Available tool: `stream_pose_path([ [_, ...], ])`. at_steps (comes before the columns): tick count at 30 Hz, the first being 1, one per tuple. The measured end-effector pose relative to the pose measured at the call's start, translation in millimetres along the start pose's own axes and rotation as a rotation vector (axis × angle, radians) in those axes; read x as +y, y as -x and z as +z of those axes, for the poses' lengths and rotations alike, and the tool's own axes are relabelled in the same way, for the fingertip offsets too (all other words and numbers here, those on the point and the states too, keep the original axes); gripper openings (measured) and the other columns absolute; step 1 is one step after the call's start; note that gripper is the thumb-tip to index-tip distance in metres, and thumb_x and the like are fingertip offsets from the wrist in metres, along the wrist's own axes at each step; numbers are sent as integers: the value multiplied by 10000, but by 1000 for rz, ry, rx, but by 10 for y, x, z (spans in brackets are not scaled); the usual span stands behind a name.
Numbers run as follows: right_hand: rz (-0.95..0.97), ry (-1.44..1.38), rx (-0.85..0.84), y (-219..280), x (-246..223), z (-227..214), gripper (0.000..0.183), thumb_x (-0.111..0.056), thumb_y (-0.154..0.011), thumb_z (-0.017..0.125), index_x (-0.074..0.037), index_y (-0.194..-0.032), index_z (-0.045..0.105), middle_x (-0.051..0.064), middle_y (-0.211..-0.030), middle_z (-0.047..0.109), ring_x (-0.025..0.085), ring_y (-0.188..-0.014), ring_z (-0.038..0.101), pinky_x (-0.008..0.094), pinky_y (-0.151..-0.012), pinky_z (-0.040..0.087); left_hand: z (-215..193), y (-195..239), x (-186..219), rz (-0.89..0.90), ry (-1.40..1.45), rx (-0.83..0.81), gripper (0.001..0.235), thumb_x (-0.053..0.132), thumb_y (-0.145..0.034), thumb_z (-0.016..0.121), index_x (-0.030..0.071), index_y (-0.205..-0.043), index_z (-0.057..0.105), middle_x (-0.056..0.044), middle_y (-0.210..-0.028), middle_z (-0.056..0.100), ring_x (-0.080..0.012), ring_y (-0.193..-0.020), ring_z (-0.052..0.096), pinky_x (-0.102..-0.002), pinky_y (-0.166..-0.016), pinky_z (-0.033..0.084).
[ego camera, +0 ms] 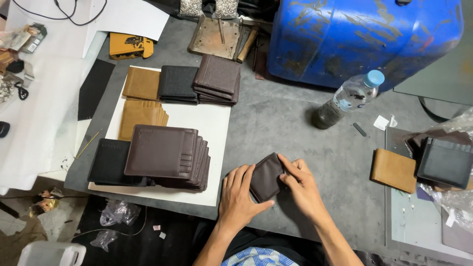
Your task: Inspecting and cleaning leather wallets at a finishing station
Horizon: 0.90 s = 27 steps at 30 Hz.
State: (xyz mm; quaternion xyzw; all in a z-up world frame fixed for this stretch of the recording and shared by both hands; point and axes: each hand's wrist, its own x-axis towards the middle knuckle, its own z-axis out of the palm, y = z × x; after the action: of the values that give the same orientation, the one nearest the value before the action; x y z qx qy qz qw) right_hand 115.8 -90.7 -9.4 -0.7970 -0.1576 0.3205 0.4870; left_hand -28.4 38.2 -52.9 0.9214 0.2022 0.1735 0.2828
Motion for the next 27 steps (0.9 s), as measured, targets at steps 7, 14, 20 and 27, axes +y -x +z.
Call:
stream_pose_path([
  [7, -30, -36, 127, -52, 149, 9, 487, -175, -929, 606, -169, -1409, 694, -13, -1036, 491, 99, -1005, 550, 227, -981, 414, -89, 37, 61, 42, 18, 82, 952, 471, -632, 937, 64, -1393, 534, -107, -1338, 577, -313, -1209, 526, -460, -975, 446],
  [14, 110, -373, 176, 420, -261, -12, 459, -266, -954, 560, -90, -1360, 680, 64, -1276, 723, 149, -1115, 632, 281, -939, 483, -261, 68, 398, 0, 204, 163, 982, 464, -609, 940, 55, -1394, 514, -123, -1334, 576, -321, -1230, 550, -460, -1034, 469],
  [20, -27, -319, 325, 700, -428, -56, 457, -300, -948, 557, -169, -1373, 661, 57, -1338, 680, 154, -1144, 622, 306, -923, 511, -350, 45, 657, -84, 465, 23, 983, 328, -629, 928, 74, -1427, 413, -131, -1429, 518, -309, -1315, 562, -424, -1073, 490],
  [27, -494, -157, 745, 616, 10, 140, 382, -306, -1104, 442, -53, -1175, 719, 92, -1185, 726, 202, -1120, 679, 316, -976, 524, -107, 128, 823, 108, 366, 361, 951, 352, -670, 936, -16, -1422, 484, -221, -1382, 620, -336, -1253, 668, -366, -888, 654],
])
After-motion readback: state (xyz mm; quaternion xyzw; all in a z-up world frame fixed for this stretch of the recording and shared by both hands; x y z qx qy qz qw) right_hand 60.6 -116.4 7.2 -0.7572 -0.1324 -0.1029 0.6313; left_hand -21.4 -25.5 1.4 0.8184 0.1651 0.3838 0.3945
